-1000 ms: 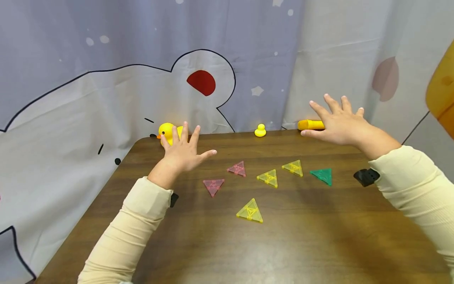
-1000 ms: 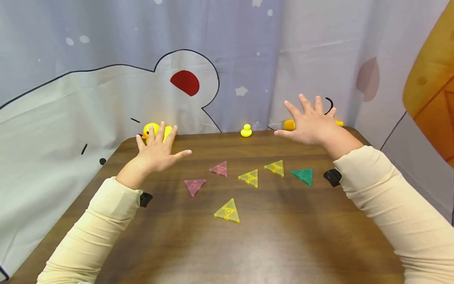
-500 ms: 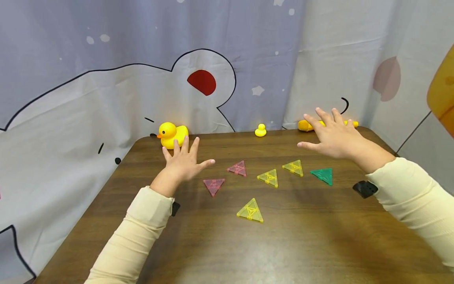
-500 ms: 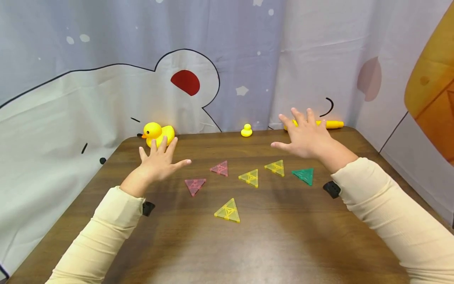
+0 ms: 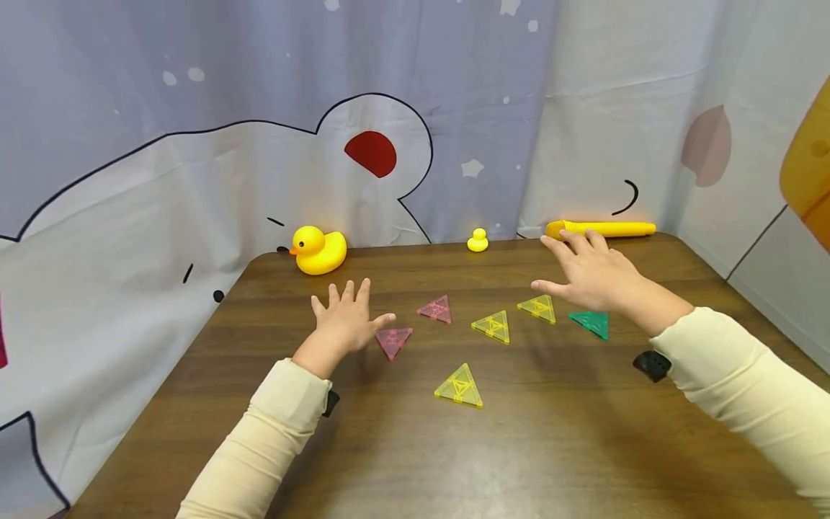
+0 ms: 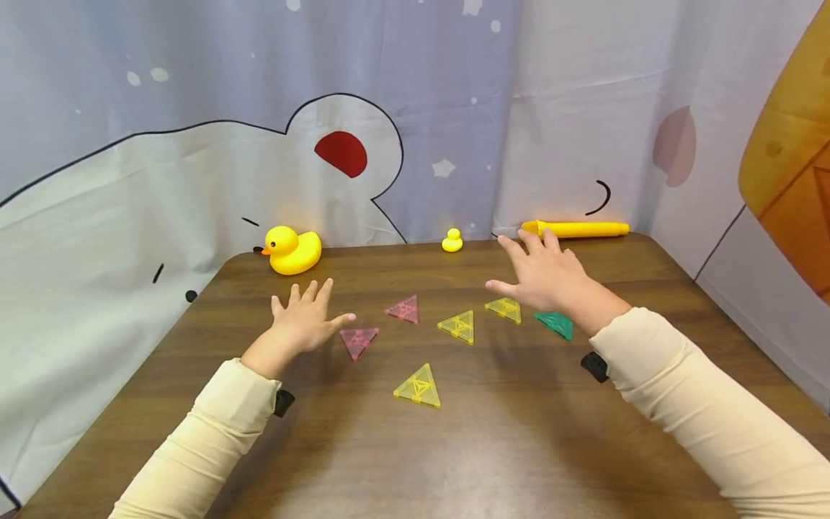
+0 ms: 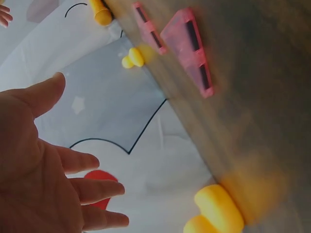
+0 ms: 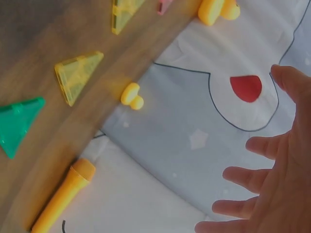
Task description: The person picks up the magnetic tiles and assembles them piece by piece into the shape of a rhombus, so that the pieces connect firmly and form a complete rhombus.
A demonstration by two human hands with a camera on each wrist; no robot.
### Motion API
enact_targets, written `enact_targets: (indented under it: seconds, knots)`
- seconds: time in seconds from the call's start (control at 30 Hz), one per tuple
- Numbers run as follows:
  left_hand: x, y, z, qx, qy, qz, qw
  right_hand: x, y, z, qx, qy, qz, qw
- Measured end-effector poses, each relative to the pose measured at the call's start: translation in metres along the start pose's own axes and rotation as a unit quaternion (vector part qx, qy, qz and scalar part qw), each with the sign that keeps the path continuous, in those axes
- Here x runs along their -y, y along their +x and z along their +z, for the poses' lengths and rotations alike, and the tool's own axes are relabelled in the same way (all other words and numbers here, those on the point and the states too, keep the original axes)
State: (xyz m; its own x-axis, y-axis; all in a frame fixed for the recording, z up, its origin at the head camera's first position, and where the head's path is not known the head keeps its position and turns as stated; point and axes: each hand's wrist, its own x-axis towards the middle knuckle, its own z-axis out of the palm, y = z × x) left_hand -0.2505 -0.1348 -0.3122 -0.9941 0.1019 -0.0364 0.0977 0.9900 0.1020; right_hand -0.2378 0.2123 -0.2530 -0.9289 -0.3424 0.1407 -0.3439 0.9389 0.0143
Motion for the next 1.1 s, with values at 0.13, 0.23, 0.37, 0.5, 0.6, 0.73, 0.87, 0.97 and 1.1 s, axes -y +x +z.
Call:
enact_targets:
  seconds: [0.13, 0.23, 0.37, 0.5, 0.6, 0.73, 0.87, 0.97, 1.1]
  knots:
    - [-0.002, 0.0, 0.008, 0.007, -0.004, -0.005, 1.0, 0.004, 0.0, 0.01, -0.007, 0.002, -0.008, 0.9999]
    - [-0.004, 0.0, 0.014, 0.015, -0.002, -0.008, 0.9999, 0.009, 0.002, 0.019, -0.006, 0.002, -0.016, 0.9999]
    - [-0.006, 0.001, 0.022, 0.031, -0.003, -0.011, 0.9994, 0.016, 0.005, 0.029, 0.01, 0.008, -0.025, 0.9996]
    - [-0.007, 0.003, 0.029, 0.05, -0.007, -0.011, 0.9986, 0.024, 0.007, 0.038, 0.013, 0.01, -0.038, 0.9991]
    - [-0.007, 0.005, 0.035, 0.063, -0.013, -0.012, 0.9979, 0.029, 0.007, 0.044, 0.01, 0.01, -0.05, 0.9987]
    - [-0.009, 0.006, 0.04, 0.078, -0.02, -0.013, 0.9967, 0.036, 0.007, 0.051, 0.012, 0.016, -0.064, 0.9977]
    - [-0.01, 0.007, 0.043, 0.089, -0.021, -0.009, 0.9958, 0.043, 0.005, 0.06, 0.027, 0.018, -0.077, 0.9965]
    - [-0.012, 0.01, 0.044, 0.092, -0.018, -0.006, 0.9956, 0.05, 0.004, 0.066, 0.042, 0.018, -0.086, 0.9952]
    - [-0.013, 0.012, 0.045, 0.094, -0.008, -0.007, 0.9955, 0.058, 0.001, 0.074, 0.058, 0.018, -0.099, 0.9932]
